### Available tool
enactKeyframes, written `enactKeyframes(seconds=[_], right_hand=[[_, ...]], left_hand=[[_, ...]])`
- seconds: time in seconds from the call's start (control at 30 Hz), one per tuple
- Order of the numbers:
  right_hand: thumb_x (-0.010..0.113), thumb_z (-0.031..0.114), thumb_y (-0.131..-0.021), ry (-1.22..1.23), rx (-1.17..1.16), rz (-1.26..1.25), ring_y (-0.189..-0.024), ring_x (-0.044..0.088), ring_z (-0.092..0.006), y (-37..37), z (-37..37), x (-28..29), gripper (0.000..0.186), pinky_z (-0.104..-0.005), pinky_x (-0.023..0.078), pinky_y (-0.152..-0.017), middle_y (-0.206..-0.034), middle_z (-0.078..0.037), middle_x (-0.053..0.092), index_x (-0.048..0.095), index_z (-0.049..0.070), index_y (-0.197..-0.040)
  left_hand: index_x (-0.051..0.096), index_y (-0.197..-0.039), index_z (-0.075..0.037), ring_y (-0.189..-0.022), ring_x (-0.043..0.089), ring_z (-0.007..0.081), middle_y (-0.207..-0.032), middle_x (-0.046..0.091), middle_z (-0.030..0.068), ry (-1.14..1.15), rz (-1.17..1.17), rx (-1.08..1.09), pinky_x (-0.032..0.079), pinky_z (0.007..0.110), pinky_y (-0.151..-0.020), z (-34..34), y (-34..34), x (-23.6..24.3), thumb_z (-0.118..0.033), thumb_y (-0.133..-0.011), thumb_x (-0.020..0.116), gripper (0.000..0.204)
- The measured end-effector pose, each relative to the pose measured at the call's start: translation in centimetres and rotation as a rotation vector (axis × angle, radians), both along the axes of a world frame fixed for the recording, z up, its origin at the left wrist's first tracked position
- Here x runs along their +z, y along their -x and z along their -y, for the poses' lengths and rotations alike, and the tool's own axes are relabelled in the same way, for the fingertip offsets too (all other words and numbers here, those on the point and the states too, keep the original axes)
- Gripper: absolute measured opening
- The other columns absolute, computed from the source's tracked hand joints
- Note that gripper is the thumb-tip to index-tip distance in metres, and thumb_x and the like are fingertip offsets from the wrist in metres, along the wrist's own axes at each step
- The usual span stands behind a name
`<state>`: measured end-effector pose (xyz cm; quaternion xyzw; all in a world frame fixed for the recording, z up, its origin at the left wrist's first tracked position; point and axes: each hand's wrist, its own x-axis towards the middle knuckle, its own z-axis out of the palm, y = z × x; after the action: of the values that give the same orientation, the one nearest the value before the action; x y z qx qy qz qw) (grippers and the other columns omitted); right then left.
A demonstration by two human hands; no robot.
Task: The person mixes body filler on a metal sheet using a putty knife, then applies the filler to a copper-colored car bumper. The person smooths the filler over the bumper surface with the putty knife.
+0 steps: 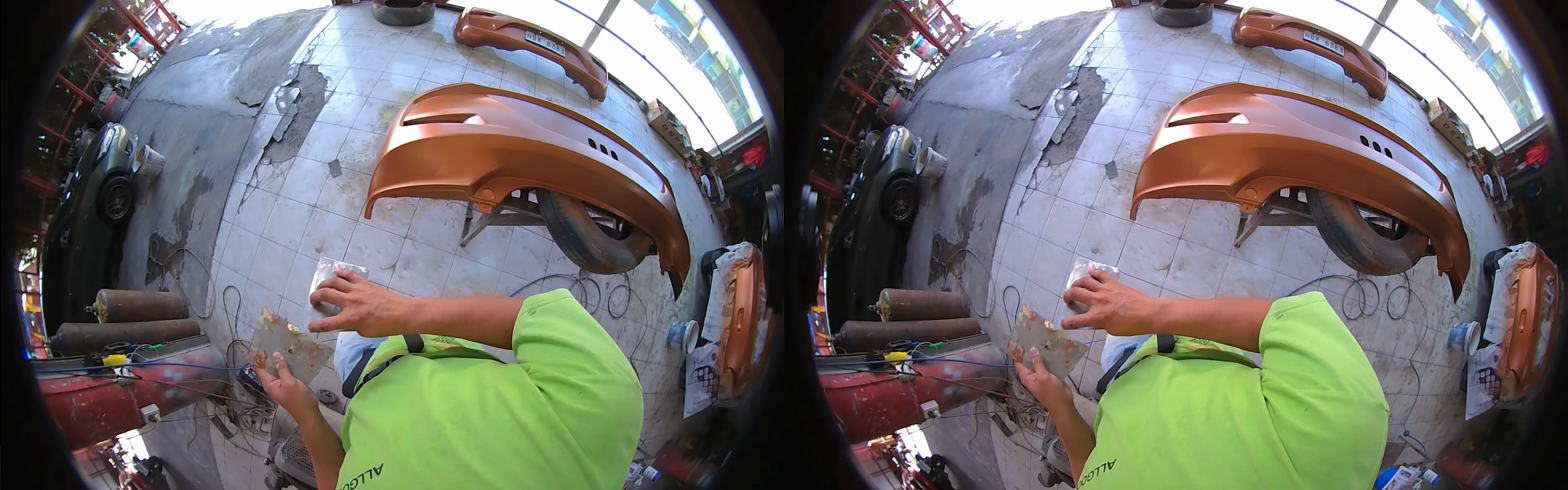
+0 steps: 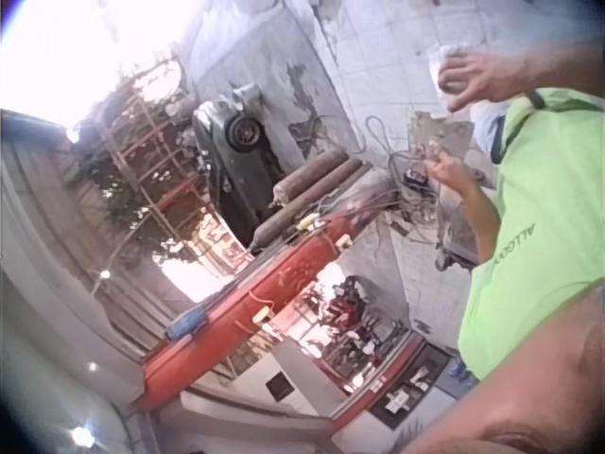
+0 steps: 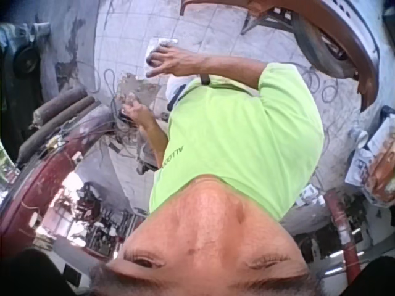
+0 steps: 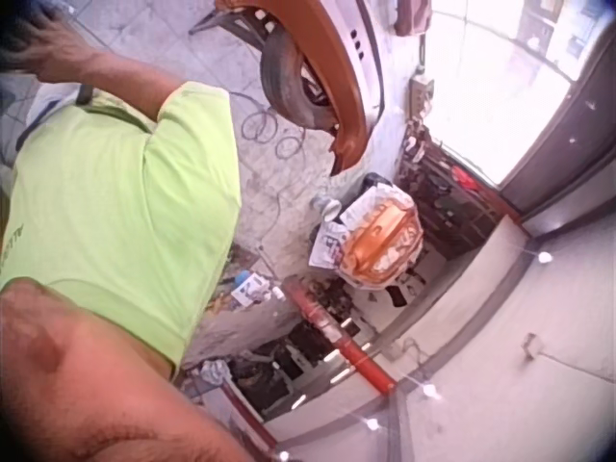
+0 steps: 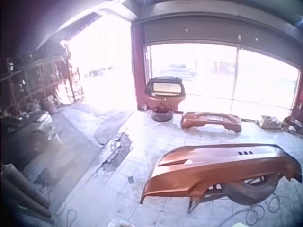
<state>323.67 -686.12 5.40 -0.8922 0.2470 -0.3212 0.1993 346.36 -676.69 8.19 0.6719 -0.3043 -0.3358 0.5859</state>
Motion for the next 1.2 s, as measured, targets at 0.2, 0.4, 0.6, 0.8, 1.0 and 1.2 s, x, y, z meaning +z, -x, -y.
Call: enactKeyframes(seconds=[0.2, 0.4, 0.6, 0.8, 1.0, 1.2], right_hand=[[0.064, 0.009, -0.09, -0.024, 0.154, -0.069, -0.13, 0.051, -0.0284, -5.0, 11.2, -2.9, 0.044, -0.0559, 0.034, -0.116, -0.128, -0.008, 0.056, 0.067, 0.031, -0.128], [0.071, 0.005, -0.083, 0.003, -0.229, 0.103, -0.132, 0.05, -0.0283, -8.9, 27.5, -0.4, 0.054, -0.0564, 0.036, -0.114, -0.132, -0.007, 0.056, 0.066, 0.03, -0.13], [0.069, 0.006, -0.083, -0.127, -0.404, 0.044, -0.13, 0.053, -0.0267, -9.1, 34.9, -3.2, 0.052, -0.0583, 0.037, -0.112, -0.134, -0.005, 0.057, 0.068, 0.031, -0.129], [0.072, 0.004, -0.079, -0.067, -0.782, 0.123, -0.131, 0.053, -0.0263, -5.8, 45.4, -1.2, 0.057, -0.0606, 0.036, -0.114, -0.131, -0.003, 0.058, 0.07, 0.031, -0.13], [0.059, 0.005, -0.09, -0.209, -0.683, 0.062, -0.126, 0.056, -0.0308, -4.0, 56.0, -4.6, 0.045, -0.0635, 0.037, -0.112, -0.128, -0.009, 0.06, 0.072, 0.028, -0.127], [0.064, 0.005, -0.089, 0.001, -0.655, 0.483, -0.129, 0.049, -0.0359, -3.2, 68.6, 2.2, 0.049, -0.0536, 0.041, -0.109, -0.133, -0.014, 0.048, 0.061, 0.027, -0.133]], left_hand=[[0.048, -0.144, 0.01, -0.114, 0.065, 0.0246, -0.136, 0.062, 0.0223, 0.069, 0.174, 0.023, 0.055, 0.036, -0.095, 16.2, -6.3, -0.2, -0.016, -0.107, 0.06, 0.046], [0.054, -0.141, 0.009, -0.107, 0.068, 0.0236, -0.127, 0.068, 0.0198, 0.041, 0.351, -0.347, 0.055, 0.035, -0.089, 33.6, -9.3, -0.6, -0.013, -0.107, 0.059, 0.04], [0.058, -0.133, 0.008, -0.1, 0.068, 0.0212, -0.12, 0.07, 0.0165, 0.094, 0.291, -0.499, 0.055, 0.035, -0.088, 51.7, -8.6, 1.4, -0.01, -0.107, 0.06, 0.033], [0.059, -0.133, 0.006, -0.098, 0.067, 0.0186, -0.12, 0.069, 0.014, 0.216, 0.412, -0.939, 0.054, 0.032, -0.086, 63.0, -2.4, 0.3, -0.006, -0.106, 0.057, 0.029], [0.054, -0.14, 0.008, -0.11, 0.064, 0.0222, -0.129, 0.065, 0.0179, 0.219, 0.27, -0.631, 0.055, 0.035, -0.091, 78.1, -0.7, 1.1, -0.016, -0.109, 0.058, 0.039], [0.052, -0.144, 0.003, -0.117, 0.064, 0.0229, -0.14, 0.06, 0.0152, 0.217, 0.178, -0.808, 0.054, 0.037, -0.099, 90.1, 0.8, 1.0, -0.023, -0.105, 0.062, 0.048]])
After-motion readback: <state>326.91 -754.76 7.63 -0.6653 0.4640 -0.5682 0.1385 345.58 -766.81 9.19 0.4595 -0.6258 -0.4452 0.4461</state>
